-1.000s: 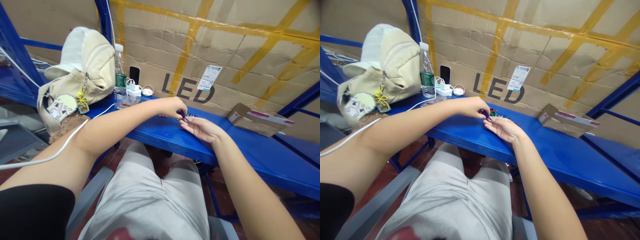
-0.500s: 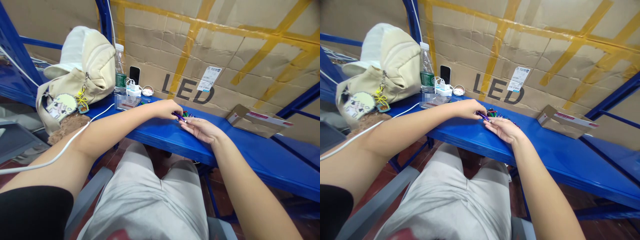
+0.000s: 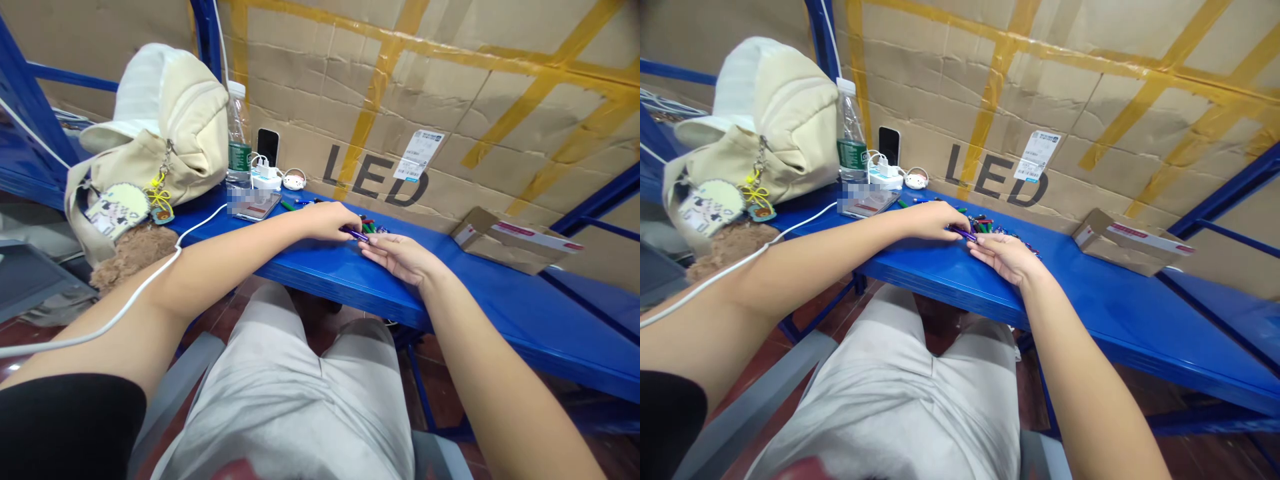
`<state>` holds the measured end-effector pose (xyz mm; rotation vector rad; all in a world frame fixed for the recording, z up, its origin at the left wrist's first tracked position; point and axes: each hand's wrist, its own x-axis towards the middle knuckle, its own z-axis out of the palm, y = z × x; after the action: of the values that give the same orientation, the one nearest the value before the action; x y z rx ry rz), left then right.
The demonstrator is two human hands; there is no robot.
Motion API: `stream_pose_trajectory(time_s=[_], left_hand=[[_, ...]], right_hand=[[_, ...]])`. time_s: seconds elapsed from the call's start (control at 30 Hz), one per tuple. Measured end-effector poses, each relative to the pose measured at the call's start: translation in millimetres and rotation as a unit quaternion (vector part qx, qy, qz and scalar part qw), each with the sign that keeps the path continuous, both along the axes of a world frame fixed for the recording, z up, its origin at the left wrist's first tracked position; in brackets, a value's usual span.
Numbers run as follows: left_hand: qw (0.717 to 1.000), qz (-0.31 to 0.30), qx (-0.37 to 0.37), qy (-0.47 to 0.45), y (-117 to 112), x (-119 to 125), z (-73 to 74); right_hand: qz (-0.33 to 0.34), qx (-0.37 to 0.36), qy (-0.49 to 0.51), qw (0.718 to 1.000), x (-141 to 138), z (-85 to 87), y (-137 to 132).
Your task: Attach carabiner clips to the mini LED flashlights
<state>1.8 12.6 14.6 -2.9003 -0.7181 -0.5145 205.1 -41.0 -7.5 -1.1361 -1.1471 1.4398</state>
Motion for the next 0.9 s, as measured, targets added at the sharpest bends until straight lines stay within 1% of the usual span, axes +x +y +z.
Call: stream_pose_trajectory(time_s=[0.23,0.43,0.73,0.9], left_hand=[[1.000,0.005,0.012,-0.004,0.4,-1.6,-2.4],[1.000,0.008,0.015,-0.012,2.0,-2.8,-4.5],[0.999,-0.012,0.025,-0.027,0.0,-4.4,-5.9],[0.998,-0.014,0.002,-0.067,-1.6,-9.0,-4.9]], right_hand=[[-0.020,-0.004,0.007,1.000,0.6,2.4,-2.8],[0.000,0.003,-0.006,1.000,4.3,0.6,-1.9],[0.027,0.024,-0.015,0.999,9.8,0.0,-2.6],[0.038,0.037,-0.004,0.999,12.0,1.6,-5.2]])
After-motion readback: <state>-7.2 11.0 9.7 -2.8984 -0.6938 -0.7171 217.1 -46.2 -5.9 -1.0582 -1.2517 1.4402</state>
